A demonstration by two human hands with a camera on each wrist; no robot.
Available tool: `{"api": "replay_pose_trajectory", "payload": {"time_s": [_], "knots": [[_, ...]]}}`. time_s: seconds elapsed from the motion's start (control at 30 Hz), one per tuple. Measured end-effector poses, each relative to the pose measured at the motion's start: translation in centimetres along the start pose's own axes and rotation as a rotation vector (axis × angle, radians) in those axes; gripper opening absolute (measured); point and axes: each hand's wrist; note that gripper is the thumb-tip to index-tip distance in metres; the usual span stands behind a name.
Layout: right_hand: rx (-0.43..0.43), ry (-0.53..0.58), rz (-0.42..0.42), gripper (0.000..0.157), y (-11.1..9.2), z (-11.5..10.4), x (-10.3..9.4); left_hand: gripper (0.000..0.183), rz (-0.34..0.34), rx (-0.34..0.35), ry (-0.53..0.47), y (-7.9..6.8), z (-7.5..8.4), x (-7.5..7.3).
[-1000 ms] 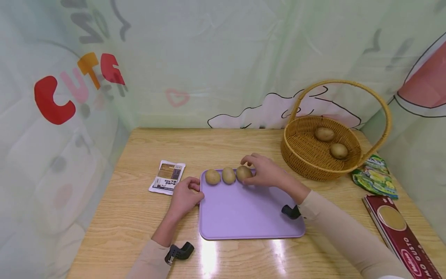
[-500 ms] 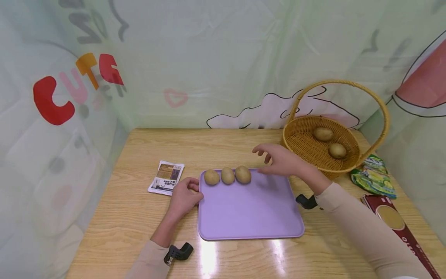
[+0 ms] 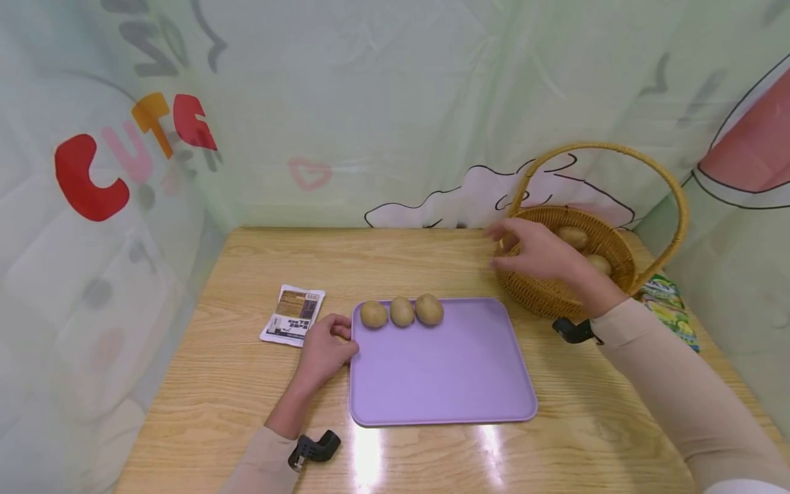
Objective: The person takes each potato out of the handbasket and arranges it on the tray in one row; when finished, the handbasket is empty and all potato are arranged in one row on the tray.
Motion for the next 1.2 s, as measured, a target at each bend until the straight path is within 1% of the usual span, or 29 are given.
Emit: {"api": "replay_pose_trajectory", "payload": {"time_s": [0.27,0.4,0.6,0.8,1.03,1.1,1.2], "knots": [[0.099,-0.042,0.027,0.047,0.4,3.0,-1.5,0.039,0.007,0.015,0.01,0.1,0.0,0.0],[0.134,-0.059,0.026,0.05,0.1,4.4,-2.1,0.039,0.005,0.023,0.016,0.2,0.0,0.0],[0.182,-0.065,0.028,0.055,-0.6,6.5,-2.4,0.038,0.001,0.014,0.008,0.2,-0.2,0.0],[0.228,-0.074,0.029,0.063,-1.1,8.5,-2.8,0.038,-0.002,0.005,0.008,0.1,-0.4,0.0],[0.28,-0.105,0.068,0.073,-1.7,10.8,-3.0,0.038,-0.008,0.006,-0.009,0.2,-0.4,0.0],[0.298,-0.119,0.065,0.074,-1.9,11.5,-3.2,0.038,-0.009,0.007,-0.013,0.2,-0.3,0.0],[0.325,-0.146,0.056,0.072,-2.2,12.6,-3.3,0.038,-0.009,0.007,-0.009,0.2,-0.4,0.1]]}}
Point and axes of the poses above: each hand's wrist, its own y-axis towards the middle knuckle, its own x-axis out of the palm, z = x × y, and after that the axes turned 15 degrees about z, right-handed
